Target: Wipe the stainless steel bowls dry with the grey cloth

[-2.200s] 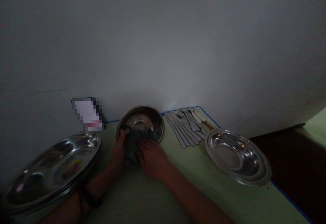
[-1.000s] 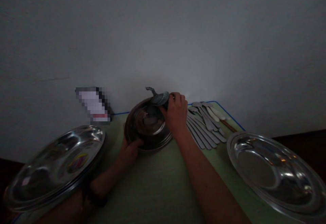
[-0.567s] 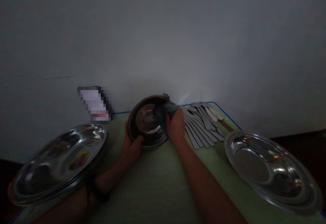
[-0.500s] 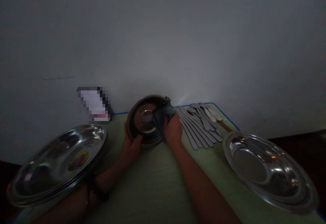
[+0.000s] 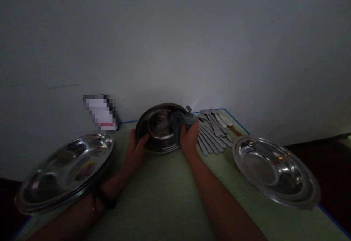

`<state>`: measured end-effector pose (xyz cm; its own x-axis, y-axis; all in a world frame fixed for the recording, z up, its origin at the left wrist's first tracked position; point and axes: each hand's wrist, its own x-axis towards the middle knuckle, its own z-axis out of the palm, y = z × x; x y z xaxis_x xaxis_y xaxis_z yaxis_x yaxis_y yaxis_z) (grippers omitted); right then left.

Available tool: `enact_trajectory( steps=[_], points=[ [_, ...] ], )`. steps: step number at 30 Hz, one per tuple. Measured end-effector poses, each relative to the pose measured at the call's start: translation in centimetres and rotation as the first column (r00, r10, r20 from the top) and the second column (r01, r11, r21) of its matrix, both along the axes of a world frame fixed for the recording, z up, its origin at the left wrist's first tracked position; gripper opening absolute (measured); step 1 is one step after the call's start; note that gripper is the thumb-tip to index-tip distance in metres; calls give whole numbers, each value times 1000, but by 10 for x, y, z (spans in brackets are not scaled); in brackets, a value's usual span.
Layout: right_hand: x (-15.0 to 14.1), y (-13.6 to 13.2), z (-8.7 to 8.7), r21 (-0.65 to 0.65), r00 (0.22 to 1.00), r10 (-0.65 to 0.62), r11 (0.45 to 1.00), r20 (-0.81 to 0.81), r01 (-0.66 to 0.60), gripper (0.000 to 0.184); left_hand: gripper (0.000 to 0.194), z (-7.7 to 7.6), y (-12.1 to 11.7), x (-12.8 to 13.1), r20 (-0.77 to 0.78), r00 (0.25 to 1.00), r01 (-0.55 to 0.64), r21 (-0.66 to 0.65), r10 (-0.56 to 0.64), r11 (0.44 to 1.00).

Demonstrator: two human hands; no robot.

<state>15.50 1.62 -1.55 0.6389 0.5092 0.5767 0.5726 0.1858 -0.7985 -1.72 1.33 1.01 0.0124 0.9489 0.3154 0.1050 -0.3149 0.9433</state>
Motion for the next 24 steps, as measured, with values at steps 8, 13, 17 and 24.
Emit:
enact_trajectory(
  steps=[8,13,17,24],
  points=[
    [1,-4,3,71,999,16,997,34,-19,36,22,-6,1,-3,-87,993,53,-273,-80,960],
    [3,-1,1,28,990,87,996,-109,-84,37,37,-6,-10,3,79,993,96,-94,-89,991],
    [-6,-4,4,-57,978,142,987,-154,-152,39,42,-9,-12,3,106,989,117,-138,-103,984],
    [-31,-5,1,-290,980,197,936,-34,-198,51,45,-10,-2,7,109,994,-6,-182,27,983]
  ],
)
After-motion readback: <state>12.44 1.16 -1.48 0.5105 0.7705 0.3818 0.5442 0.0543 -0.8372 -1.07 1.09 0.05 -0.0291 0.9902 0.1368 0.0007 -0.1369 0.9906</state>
